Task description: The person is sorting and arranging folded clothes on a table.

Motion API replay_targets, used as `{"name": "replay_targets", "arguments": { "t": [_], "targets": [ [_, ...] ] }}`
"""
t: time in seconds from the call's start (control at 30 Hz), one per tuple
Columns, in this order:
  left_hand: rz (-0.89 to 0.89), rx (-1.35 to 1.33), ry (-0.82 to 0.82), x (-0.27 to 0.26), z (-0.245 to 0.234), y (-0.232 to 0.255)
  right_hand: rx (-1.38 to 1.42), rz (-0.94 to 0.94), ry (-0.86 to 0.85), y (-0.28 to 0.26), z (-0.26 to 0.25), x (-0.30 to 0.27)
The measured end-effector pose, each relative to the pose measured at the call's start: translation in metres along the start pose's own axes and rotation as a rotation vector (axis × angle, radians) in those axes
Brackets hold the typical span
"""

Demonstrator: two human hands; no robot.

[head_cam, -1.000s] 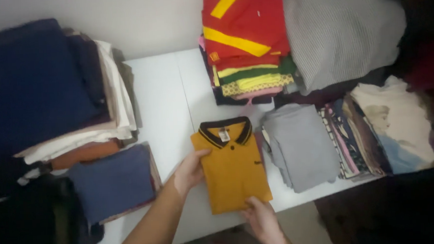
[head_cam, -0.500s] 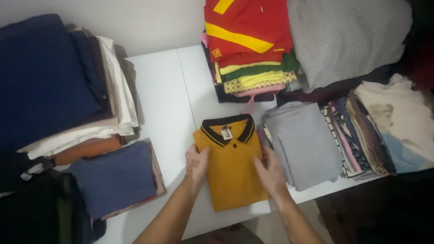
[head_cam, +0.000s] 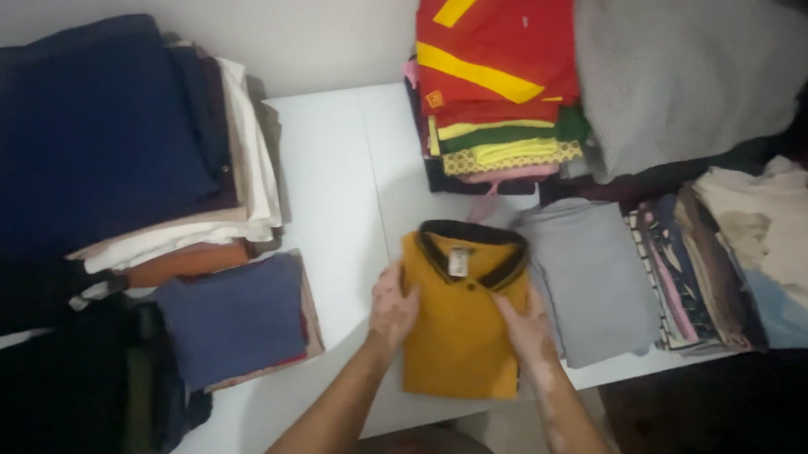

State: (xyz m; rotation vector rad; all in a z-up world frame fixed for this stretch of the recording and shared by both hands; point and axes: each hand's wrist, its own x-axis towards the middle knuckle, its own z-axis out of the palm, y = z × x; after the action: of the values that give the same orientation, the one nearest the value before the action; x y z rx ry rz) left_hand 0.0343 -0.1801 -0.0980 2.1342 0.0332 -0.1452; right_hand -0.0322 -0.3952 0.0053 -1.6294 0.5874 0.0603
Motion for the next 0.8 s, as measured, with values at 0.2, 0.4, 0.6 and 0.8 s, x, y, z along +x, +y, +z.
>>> {"name": "replay_targets", "arguments": {
  "t": [0.2,0.4,0.6,0.8],
  "targets": [
    [-0.481,0.040,-0.194,-0.022,-0.037,0.105,-0.373,-0.093,0.130,0.039,-0.013,0.012],
    [-0.638,0.067,-0.237,-0.045,-0.025,0.096,-0.768,-0.224,0.305,0.052,-0.010,-0.026],
    [-0.355,0.101,0.103,-0.120,0.066,0.015,-0.702,-0.301,0.210,0.059,-0.003,-0.048],
    [-0.450,-0.057,0.051,-0.124,0.057,0.038,-0.865,-0.277,0.181,0.040,-0.018,-0.015]
  ]
}}
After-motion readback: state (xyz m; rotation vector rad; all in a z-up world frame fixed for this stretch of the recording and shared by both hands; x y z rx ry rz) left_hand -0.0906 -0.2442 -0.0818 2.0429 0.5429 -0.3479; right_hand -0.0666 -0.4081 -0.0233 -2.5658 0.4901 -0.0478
